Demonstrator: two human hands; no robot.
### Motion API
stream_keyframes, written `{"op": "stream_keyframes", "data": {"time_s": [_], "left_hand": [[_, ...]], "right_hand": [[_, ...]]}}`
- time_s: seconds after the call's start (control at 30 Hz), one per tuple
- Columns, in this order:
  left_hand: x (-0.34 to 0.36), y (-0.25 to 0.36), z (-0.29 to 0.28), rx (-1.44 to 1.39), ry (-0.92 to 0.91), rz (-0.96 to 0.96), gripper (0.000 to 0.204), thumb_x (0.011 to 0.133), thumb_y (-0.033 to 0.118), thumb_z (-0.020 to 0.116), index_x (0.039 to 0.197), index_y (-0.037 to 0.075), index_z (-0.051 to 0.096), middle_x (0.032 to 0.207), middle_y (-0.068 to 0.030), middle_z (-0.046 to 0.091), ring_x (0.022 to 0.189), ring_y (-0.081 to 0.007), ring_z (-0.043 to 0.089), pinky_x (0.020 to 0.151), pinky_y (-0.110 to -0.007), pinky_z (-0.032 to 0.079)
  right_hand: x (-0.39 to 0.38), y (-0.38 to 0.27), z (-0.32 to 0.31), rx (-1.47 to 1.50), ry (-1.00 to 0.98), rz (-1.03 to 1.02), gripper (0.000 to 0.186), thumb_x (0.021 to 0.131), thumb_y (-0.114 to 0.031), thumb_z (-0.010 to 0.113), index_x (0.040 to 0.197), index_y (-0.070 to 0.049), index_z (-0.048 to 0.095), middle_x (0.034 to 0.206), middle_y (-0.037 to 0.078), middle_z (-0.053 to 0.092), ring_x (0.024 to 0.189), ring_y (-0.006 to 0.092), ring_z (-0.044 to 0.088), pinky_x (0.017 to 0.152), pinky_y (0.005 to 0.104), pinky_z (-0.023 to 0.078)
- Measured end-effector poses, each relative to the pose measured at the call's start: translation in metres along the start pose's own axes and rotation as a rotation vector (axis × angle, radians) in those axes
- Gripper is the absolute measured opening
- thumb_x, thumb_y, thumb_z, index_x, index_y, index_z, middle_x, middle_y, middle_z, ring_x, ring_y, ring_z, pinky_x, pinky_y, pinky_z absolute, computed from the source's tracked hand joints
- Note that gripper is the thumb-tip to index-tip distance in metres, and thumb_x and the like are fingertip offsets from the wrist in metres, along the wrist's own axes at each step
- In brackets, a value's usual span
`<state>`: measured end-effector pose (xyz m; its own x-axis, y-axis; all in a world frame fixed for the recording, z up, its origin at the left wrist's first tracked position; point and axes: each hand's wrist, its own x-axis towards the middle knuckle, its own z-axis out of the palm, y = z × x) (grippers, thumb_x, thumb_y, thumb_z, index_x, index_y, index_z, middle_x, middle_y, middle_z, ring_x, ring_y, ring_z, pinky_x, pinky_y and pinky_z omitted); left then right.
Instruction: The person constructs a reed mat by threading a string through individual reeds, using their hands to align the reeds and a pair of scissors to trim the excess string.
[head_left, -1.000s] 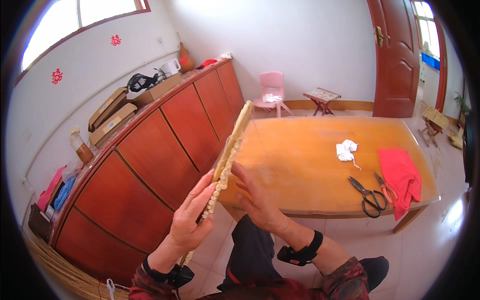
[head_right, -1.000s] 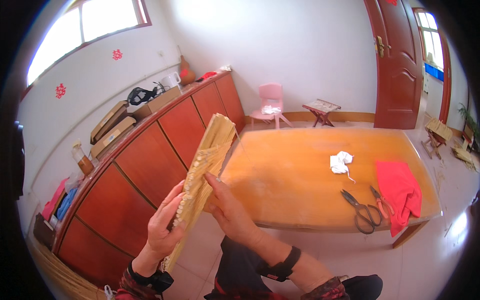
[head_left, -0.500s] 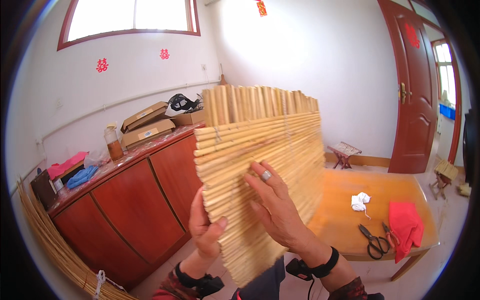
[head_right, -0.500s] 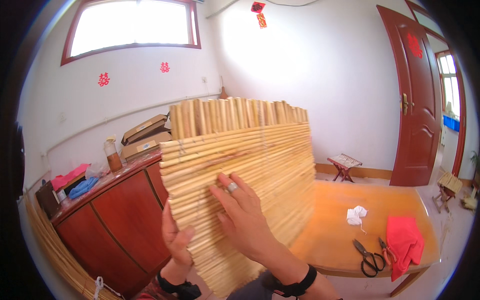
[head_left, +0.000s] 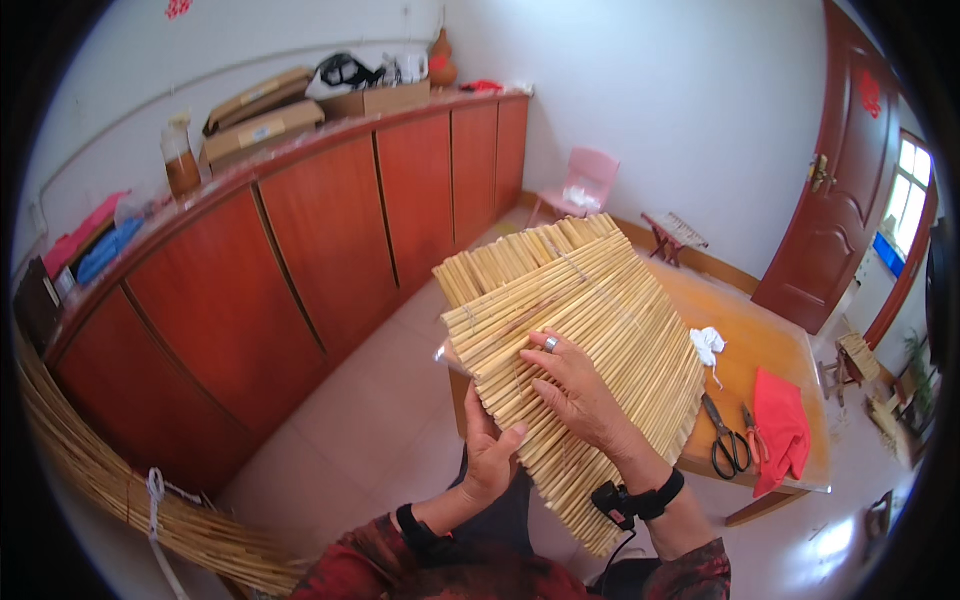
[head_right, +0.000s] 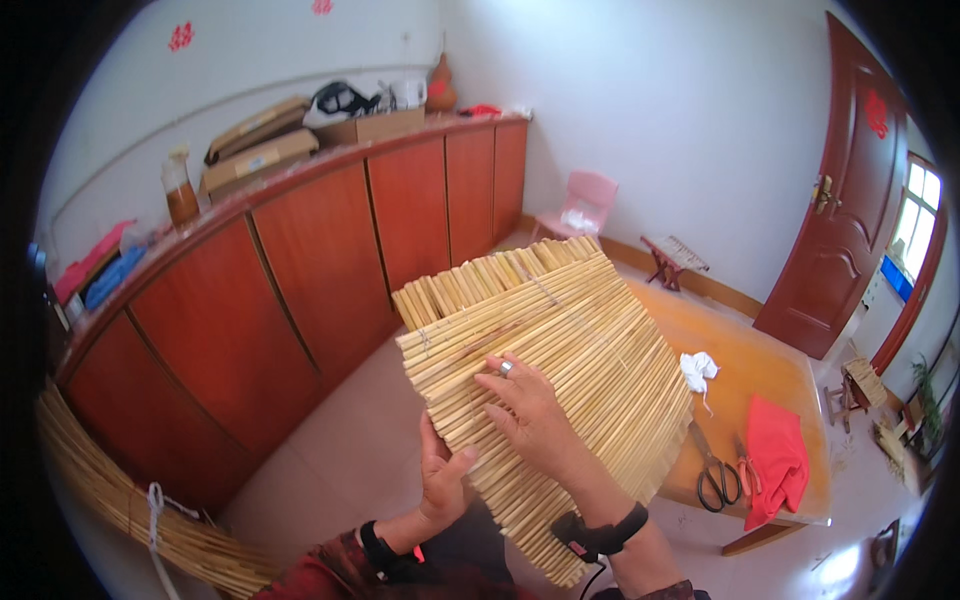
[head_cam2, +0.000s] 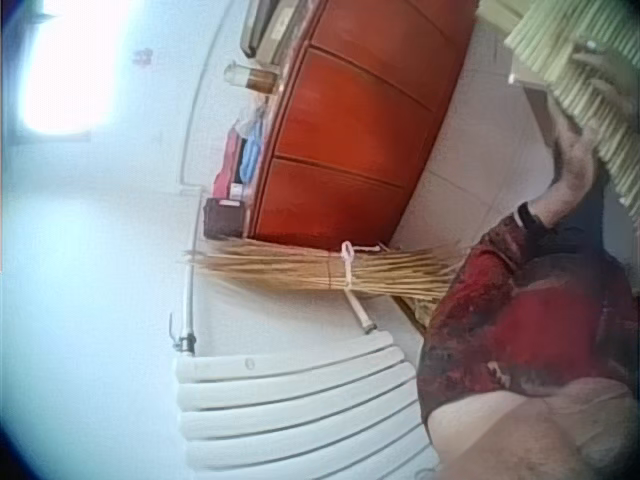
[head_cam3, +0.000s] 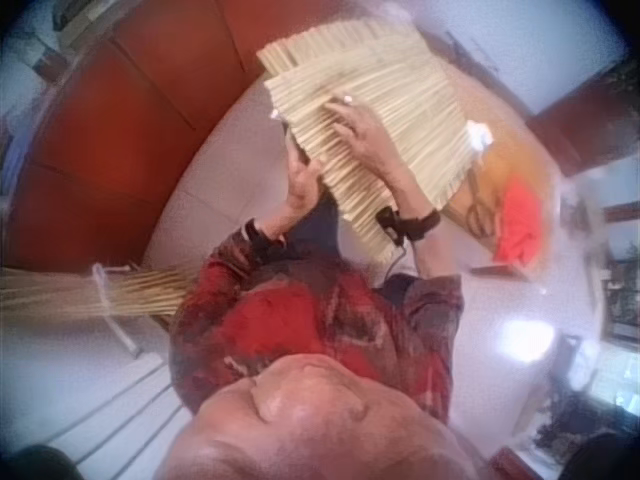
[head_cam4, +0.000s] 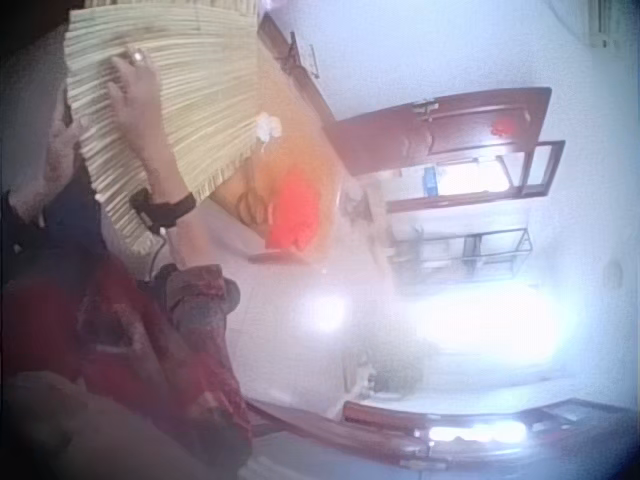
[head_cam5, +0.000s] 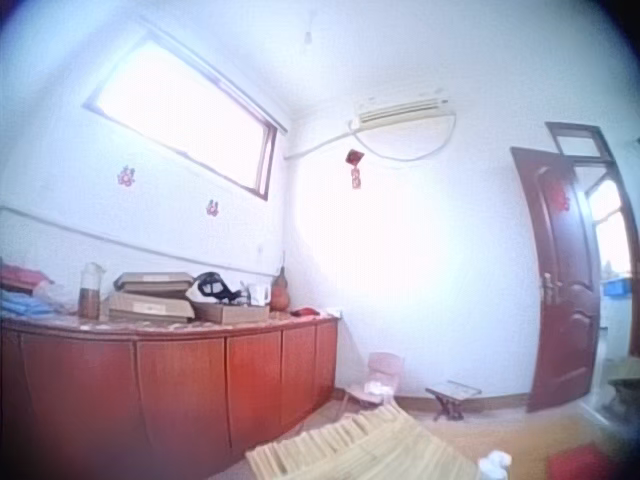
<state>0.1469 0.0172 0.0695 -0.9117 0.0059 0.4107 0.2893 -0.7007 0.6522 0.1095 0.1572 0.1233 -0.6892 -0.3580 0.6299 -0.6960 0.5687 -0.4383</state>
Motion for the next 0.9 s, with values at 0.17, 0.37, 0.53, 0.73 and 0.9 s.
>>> {"op": "stream_keyframes", "data": {"time_s": [0.17, 0.37, 0.53, 0.73, 0.9], "left_hand": [[-0.036, -0.020, -0.060, 0.102, -0.030, -0.237, 0.073, 0.081, -0.005, 0.051, 0.139, 0.002, 0.007, 0.135, -0.0103, 0.029, 0.127, -0.0193, 0.030, 0.105, -0.033, 0.024], [-0.052, -0.021, -0.119, 0.034, -0.009, -0.673, 0.041, 0.096, 0.025, 0.038, 0.125, -0.004, 0.039, 0.118, -0.0130, 0.049, 0.109, -0.0234, 0.052, 0.083, -0.035, 0.049], [-0.020, -0.003, -0.137, 0.139, 0.029, -0.932, 0.034, 0.094, 0.024, 0.045, 0.113, -0.004, 0.049, 0.105, -0.0113, 0.055, 0.089, -0.0191, 0.060, 0.067, -0.029, 0.052], [0.017, -0.001, -0.152, 0.516, 0.162, -0.545, 0.023, 0.088, 0.016, 0.054, 0.104, -0.002, 0.052, 0.087, -0.0065, 0.058, 0.076, -0.0113, 0.058, 0.059, -0.023, 0.048], [0.022, -0.005, -0.157, 0.291, 0.153, -0.682, 0.016, 0.087, 0.010, 0.056, 0.097, -0.001, 0.052, 0.080, -0.0035, 0.056, 0.066, -0.0091, 0.055, 0.059, -0.022, 0.048]], "right_hand": [[-0.034, 0.035, 0.043, 0.070, -0.265, 0.042, 0.034, 0.079, -0.012, 0.059, 0.112, -0.007, 0.055, 0.124, 0.014, 0.049, 0.122, 0.0327, 0.039, 0.101, 0.0427, 0.028], [-0.067, 0.048, 0.063, -0.063, -0.467, 0.118, 0.033, 0.077, -0.008, 0.060, 0.110, -0.007, 0.056, 0.123, 0.014, 0.048, 0.122, 0.0322, 0.038, 0.100, 0.0445, 0.027], [-0.052, 0.041, 0.066, -0.152, -0.415, 0.072, 0.028, 0.075, -0.006, 0.061, 0.102, -0.007, 0.059, 0.111, 0.012, 0.054, 0.111, 0.0329, 0.047, 0.092, 0.0438, 0.035], [-0.011, 0.026, 0.090, -0.069, -0.428, 0.142, 0.014, 0.075, -0.008, 0.061, 0.088, -0.006, 0.058, 0.080, 0.009, 0.054, 0.079, 0.0286, 0.054, 0.070, 0.0376, 0.044], [0.002, 0.015, 0.126, -0.173, -0.418, 0.202, 0.009, 0.073, -0.011, 0.062, 0.078, -0.006, 0.056, 0.075, 0.009, 0.052, 0.074, 0.0277, 0.055, 0.065, 0.0382, 0.045]]}}
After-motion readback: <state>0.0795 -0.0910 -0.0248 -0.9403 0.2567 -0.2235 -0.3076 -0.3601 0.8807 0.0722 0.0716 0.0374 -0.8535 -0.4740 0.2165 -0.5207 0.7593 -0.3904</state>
